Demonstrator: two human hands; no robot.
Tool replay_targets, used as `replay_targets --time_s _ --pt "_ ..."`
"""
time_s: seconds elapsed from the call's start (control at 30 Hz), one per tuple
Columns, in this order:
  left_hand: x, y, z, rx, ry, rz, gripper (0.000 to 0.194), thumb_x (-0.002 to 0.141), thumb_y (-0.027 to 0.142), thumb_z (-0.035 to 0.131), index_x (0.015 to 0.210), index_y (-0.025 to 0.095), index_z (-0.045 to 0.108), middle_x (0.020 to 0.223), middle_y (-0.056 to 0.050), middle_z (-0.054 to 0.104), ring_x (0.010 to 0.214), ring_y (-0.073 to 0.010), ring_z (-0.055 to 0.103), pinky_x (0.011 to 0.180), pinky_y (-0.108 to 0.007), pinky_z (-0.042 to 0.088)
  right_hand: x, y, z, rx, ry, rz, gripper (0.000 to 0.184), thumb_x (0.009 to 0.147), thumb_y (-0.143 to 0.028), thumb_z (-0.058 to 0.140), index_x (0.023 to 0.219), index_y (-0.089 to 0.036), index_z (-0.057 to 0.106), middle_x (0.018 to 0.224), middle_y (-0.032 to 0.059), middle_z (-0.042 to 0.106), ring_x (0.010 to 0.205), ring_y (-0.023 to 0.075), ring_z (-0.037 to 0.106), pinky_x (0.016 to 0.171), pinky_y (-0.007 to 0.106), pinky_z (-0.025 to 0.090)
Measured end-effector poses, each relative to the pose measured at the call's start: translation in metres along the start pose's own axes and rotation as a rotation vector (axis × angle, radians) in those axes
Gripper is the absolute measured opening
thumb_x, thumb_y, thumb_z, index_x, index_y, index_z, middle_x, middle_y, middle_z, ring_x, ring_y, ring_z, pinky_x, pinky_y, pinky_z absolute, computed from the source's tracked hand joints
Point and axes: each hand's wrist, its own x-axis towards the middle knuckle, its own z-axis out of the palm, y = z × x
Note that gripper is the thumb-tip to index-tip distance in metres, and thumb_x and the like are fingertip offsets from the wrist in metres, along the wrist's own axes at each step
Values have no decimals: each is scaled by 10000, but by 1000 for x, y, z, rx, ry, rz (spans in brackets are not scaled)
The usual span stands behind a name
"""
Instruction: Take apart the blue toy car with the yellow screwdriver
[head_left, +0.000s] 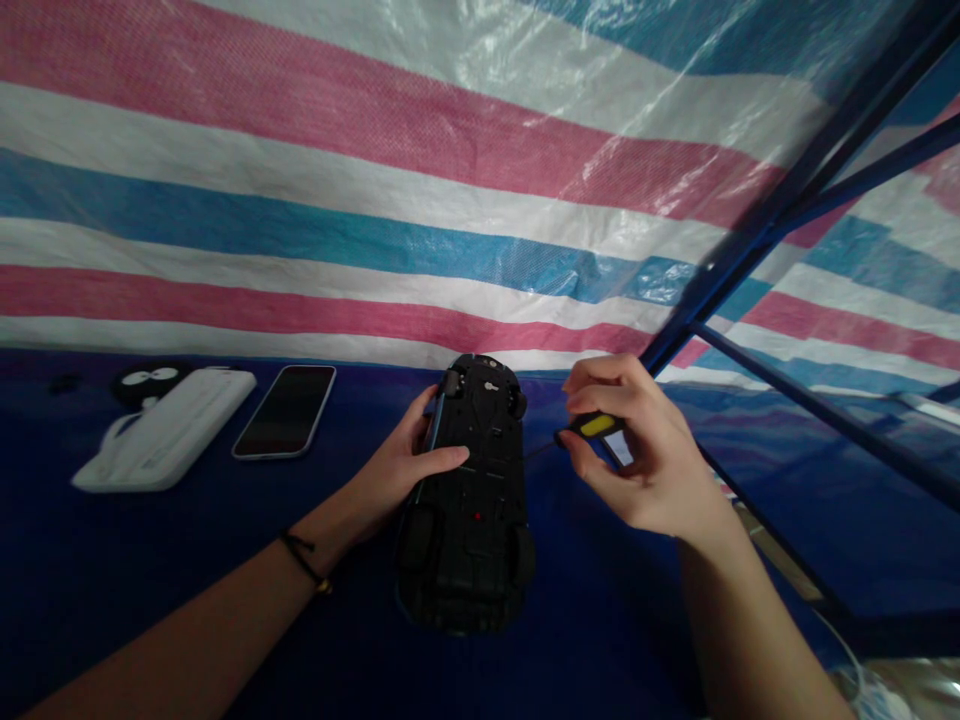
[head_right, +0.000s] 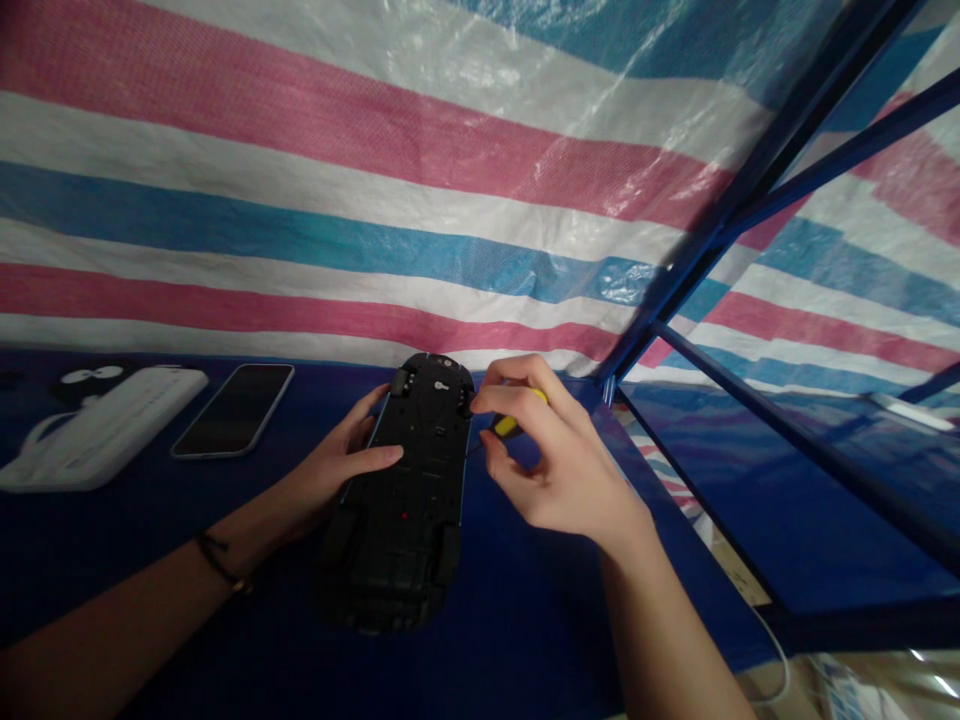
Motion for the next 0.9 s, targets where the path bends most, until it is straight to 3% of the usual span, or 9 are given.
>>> replay_targets --time_s 0.2,0.3,0.47,0.63,0.77,0.9 --pt "0 -1 0 9 -2 19 1130 695 419 961 1627 266 340 1423 -143 651 1331 -398 632 1134 -525 505 0 4 0 -106 70 75 335 894 -112 744 1154 -245 579 1026 42 621 882 188 658 723 320 579" --pt "-1 -1 0 5 -10 6 1126 711 416 957 1632 277 325 1401 -136 662 1316 -394 641 1133 -530 504 0 4 1 -19 31 107 375 910 -89 692 1227 -248 569 1100 61 607 923 191 657 743 325 591" --pt "-1 2 2 -4 -8 8 1133 695 408 958 1627 272 329 1405 -135 662 1317 -394 639 1122 -519 510 1 0 -1 -165 68 75 331 923 -141 746 1198 -248 596 1069 55 629 913 198 660 766 345 581" --pt "-3 5 4 -13 -20 -1 1134 694 393 950 1626 252 318 1413 -146 659 1323 -396 637 1121 -519 512 1 -1 -3 -121 13 111 367 935 -134 716 1263 -245 590 1183 88 623 1045 237 668 872 399 587" --pt "-3 5 4 -10 -19 5 1113 701 389 947 1619 250 333 1402 -143 661 1314 -390 642 1110 -508 517 0 -1 -4 -157 37 94 361 930 -133 731 1245 -258 607 1119 63 638 988 220 674 814 368 583" --pt "-3 4 4 -10 -14 5 1116 701 387 948 1621 253 331 1393 -140 664 1308 -387 644 1101 -504 516 0 0 -2 -97 -30 116 417 932 -108 689 1306 -260 585 1211 81 627 1036 232 672 868 400 582"
